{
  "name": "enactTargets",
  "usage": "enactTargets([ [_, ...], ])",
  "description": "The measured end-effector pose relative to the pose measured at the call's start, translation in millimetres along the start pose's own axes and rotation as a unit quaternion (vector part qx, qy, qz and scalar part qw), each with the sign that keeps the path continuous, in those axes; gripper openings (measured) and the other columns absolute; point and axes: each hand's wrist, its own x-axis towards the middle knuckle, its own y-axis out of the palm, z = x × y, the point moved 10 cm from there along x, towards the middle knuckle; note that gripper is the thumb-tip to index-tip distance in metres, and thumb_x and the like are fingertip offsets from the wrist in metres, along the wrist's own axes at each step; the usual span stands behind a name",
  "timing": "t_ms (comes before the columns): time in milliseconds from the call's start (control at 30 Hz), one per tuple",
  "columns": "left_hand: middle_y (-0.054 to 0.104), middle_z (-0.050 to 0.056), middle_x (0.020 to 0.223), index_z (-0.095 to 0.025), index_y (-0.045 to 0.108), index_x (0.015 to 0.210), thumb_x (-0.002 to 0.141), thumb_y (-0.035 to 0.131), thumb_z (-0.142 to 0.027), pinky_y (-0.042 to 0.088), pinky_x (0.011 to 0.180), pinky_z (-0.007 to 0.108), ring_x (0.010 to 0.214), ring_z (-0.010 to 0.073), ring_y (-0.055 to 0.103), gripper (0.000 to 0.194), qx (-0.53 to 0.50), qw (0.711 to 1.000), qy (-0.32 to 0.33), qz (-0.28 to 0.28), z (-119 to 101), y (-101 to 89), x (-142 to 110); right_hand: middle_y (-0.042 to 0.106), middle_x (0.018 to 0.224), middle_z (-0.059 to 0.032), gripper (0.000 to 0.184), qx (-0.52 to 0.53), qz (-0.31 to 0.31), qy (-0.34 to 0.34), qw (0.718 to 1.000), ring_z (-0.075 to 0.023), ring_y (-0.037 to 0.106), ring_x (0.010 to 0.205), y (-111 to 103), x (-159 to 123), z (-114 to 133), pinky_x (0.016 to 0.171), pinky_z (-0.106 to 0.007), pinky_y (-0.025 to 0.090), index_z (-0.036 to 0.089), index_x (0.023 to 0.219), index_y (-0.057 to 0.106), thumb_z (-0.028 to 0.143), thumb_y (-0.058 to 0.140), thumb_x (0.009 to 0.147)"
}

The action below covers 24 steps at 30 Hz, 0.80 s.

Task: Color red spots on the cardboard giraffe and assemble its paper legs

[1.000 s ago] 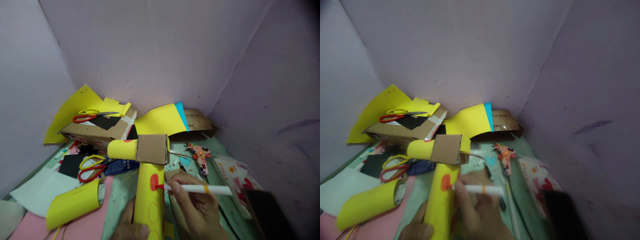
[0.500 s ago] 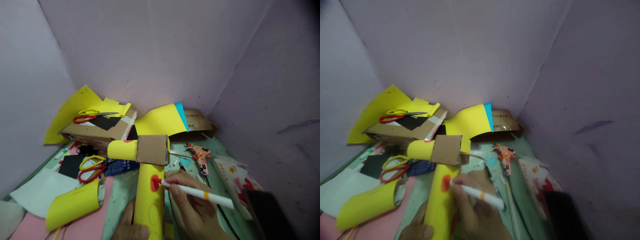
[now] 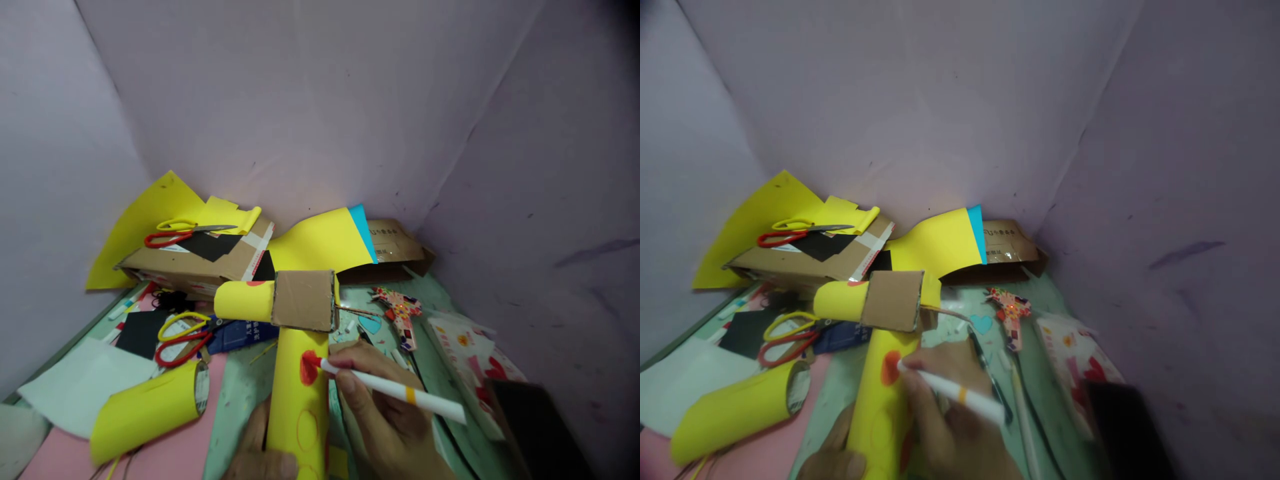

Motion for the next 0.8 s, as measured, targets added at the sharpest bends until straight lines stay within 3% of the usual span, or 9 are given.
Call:
enactTargets([
  [333, 0.072, 0.012, 0.110, -0.020, 0.042, 0.140, 0.059, 0.080, -0.032, 0.049, 0.089, 0.048, 0.104, 0.0375, 0.065, 0.090, 0.020, 1.000, 0.003, 0.017, -3.1, 4.7, 0.6, 0.071, 0.092, -0.0025, 0.021, -0.006, 0.012, -0.009, 1.000, -0.0203, 0.069, 0.086, -0.9, -3.0, -0.2, 0.073, -0.033, 0.055, 0.029, 0.104, 0.066, 0.016, 0.060, 0.089],
  [533, 0.075, 0.011, 0.099, -0.018, 0.042, 0.141, 0.056, 0.082, -0.028, 0.052, 0.081, 0.043, 0.096, 0.0361, 0.068, 0.094, 0.038, 0.999, -0.016, -0.018, 1.9, -7.5, 1.3, 0.071, 0.087, -0.0007, 0.018, -0.009, 0.003, -0.010, 1.000, -0.0175, 0.069, 0.079, -0.4, -1.9, 2.1, 0.070, -0.030, 0.054, 0.028, 0.101, 0.066, 0.016, 0.059, 0.090],
  [800, 0.076, 0.011, 0.097, -0.019, 0.043, 0.140, 0.058, 0.079, -0.025, 0.052, 0.082, 0.045, 0.095, 0.0367, 0.070, 0.090, -0.002, 1.000, -0.013, -0.015, 2.8, -5.5, -0.6, 0.071, 0.085, 0.0024, 0.016, -0.037, -0.049, 0.001, 0.998, -0.0132, 0.068, 0.076, -9.0, 3.5, 5.5, 0.070, -0.024, 0.053, 0.029, 0.097, 0.067, 0.017, 0.058, 0.091],
])
